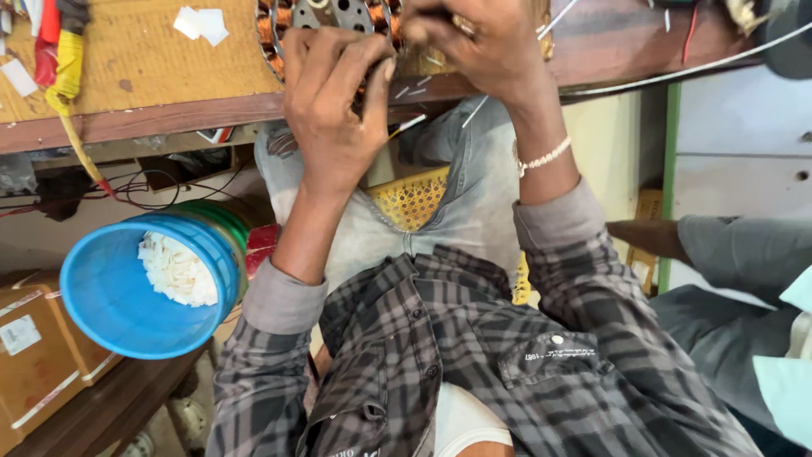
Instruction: The person is assembling a motor stator by hand, stripping and twisting colored wires, and inserting them into the stator slots. They use pliers and scissors to cut and manipulate the wires while working at a cluttered workbench.
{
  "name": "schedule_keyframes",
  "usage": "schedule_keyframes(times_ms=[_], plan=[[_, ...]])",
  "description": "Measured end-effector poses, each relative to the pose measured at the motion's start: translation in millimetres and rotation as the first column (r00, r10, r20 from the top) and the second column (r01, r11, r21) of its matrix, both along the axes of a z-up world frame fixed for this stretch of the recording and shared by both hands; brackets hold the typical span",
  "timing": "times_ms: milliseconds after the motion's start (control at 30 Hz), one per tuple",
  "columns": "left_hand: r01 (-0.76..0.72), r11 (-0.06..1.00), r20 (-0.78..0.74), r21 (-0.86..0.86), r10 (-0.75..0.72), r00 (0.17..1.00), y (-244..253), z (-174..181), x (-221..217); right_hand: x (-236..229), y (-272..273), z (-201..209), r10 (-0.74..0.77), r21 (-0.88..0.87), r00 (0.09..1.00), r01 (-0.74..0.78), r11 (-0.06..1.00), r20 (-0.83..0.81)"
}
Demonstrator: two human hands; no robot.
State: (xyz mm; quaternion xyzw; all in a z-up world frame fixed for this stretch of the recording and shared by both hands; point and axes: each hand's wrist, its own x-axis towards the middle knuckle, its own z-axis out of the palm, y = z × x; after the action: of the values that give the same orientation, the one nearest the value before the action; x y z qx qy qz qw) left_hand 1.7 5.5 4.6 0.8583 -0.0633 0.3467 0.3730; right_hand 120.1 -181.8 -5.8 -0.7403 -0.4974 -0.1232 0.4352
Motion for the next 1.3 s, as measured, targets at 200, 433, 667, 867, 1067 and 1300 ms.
schedule_keyframes(times_ms=[200,433,667,867,1067,1300], plan=[[0.035,0.999,-0.049,-0.016,-0.036,0.998,5.3,-6.9,-0.1,-5.4,-2.0,2.3,0.06,0.003,0.985,-0.061,0.998,0.161],[0.064,0.998,-0.038,-0.014,-0.064,0.997,10.2,-5.3,0.3,-14.4,5.1,14.4,-0.015,-0.117,0.939,0.059,0.991,0.343],[0.014,0.993,0.003,0.115,-0.014,1.0,2.5,-11.8,-0.9,-30.2,0.0,0.1,-0.08,-0.074,0.743,0.041,0.996,-0.664],[0.013,0.998,-0.023,0.053,-0.012,1.0,3.3,-7.3,1.2,-21.4,-1.0,8.2,-0.036,-0.108,0.985,0.055,0.993,0.168],[0.043,0.999,0.042,-0.024,-0.042,0.998,1.8,5.3,-3.5,-33.9,-1.1,13.9,-0.141,-0.127,0.973,0.166,0.978,0.181],[-0.307,0.951,0.021,0.027,0.307,0.952,58.6,-0.3,-45.1,-128.9,-56.8,-37.8,-0.091,0.192,0.746,0.284,0.939,-0.66]])
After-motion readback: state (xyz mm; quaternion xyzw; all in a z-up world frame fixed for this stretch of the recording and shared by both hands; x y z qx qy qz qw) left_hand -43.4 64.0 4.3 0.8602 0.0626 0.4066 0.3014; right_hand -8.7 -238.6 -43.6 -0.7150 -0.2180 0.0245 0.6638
